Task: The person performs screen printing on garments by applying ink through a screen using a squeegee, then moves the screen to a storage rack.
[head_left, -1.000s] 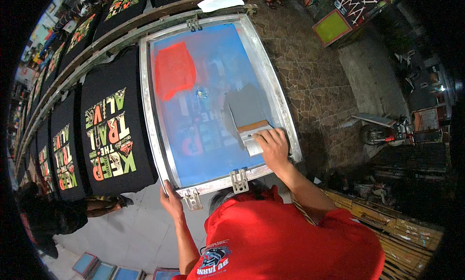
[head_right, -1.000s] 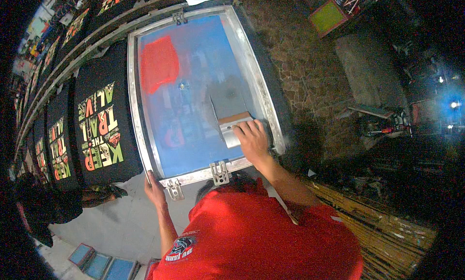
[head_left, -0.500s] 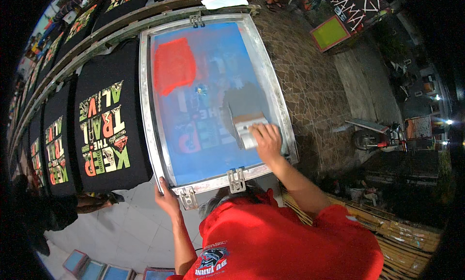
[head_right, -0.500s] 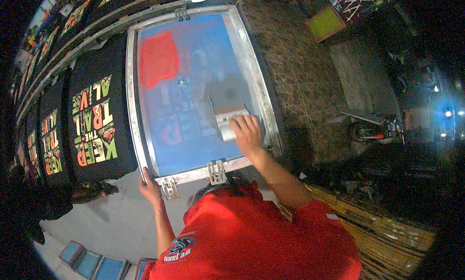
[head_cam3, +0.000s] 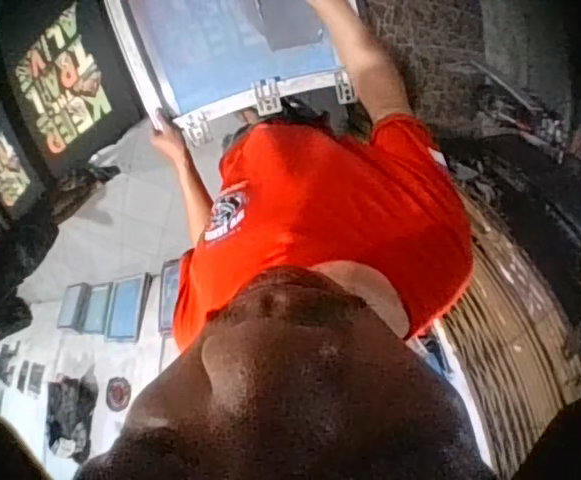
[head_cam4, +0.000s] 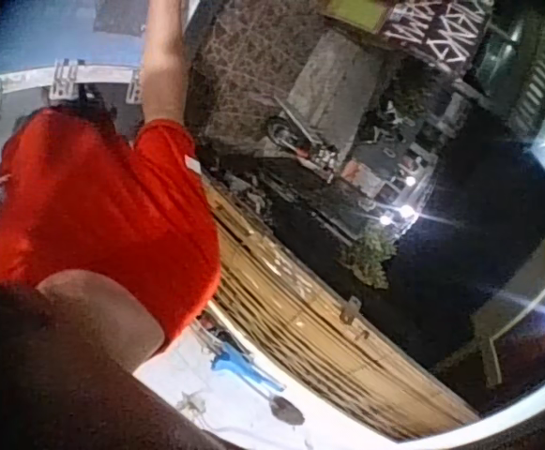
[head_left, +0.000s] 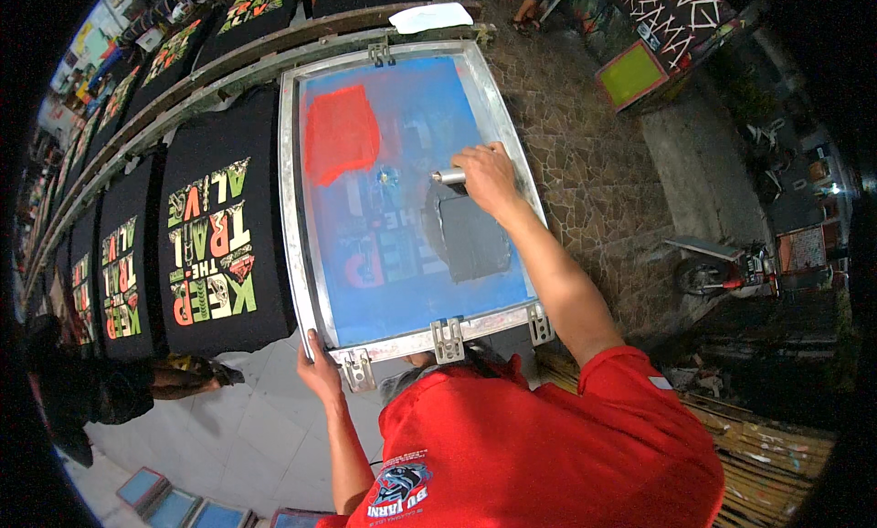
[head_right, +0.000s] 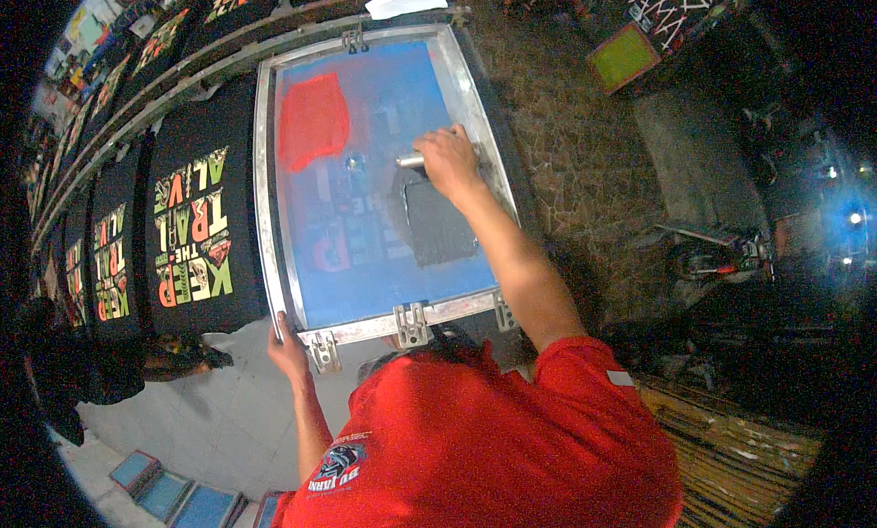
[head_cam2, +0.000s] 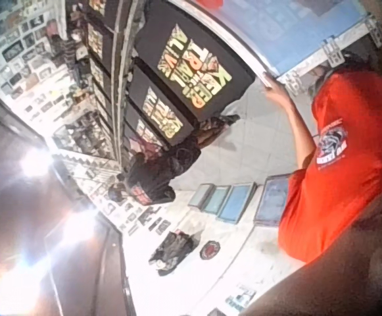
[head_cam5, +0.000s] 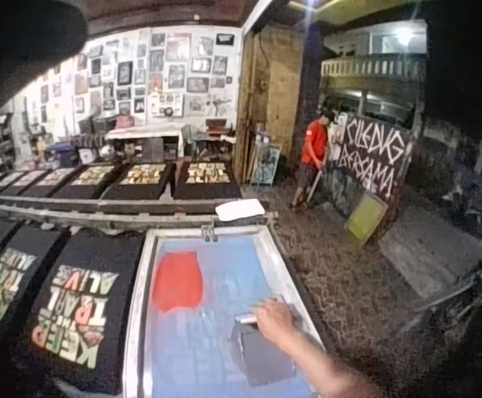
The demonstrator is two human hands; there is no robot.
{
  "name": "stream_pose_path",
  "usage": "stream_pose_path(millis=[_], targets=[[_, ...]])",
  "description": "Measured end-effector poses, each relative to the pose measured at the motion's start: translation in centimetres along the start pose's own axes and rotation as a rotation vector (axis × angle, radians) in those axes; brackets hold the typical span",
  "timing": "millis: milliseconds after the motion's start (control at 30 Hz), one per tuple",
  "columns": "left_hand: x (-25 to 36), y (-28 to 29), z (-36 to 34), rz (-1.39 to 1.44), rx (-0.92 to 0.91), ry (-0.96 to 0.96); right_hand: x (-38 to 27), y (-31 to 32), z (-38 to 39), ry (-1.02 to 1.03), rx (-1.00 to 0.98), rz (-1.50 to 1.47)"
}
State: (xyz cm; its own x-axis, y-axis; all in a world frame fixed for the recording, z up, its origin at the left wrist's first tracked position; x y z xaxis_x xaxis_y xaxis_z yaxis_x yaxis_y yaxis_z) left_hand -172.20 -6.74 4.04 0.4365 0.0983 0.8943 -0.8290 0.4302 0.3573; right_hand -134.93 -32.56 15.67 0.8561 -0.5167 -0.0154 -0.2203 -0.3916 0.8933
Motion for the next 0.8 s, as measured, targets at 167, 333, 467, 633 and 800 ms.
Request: stream_pose_path(millis=[167, 333, 467, 633, 800], targets=[[-1.8, 0.4, -0.6, -0.038, -0.018, 0.086, -4.0, 1.4, 5.4, 0.006, -0.003, -0.047], [-0.4, 0.1, 0.2, -0.009, 0.013, 0.06, -9.1, 2.7, 13.8, -0.045, -0.032, -0.026], [-0.5, -0.1, -0.4, -0.011, -0.005, 0.049, -9.0, 3.8, 13.1, -0.045, -0.052, -0.017], [-1.5, 0.1, -1.0, -0.012, -0.024, 0.07, -12.0, 5.9, 14.4, -0.047, -0.09, 0.021], [-0.9, 0.1, -0.1, 0.002, -0.008, 0.098, -11.7, 3.6, 15.2, -0.054, -0.059, 0.002]])
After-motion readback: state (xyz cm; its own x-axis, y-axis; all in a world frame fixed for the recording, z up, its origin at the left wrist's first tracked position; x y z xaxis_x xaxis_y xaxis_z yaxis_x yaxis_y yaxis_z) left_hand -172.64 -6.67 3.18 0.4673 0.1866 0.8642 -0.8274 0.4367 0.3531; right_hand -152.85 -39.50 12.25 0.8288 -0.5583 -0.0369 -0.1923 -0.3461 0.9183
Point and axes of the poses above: each hand's wrist, its own z-axis away from the middle knuckle, its own y-axis out of the back of the hand, x = y × z, the point moved 7 cm from there along -z, towards the middle knuckle, and after that the axes turned 14 degrees about y, right-handed, at the moved point
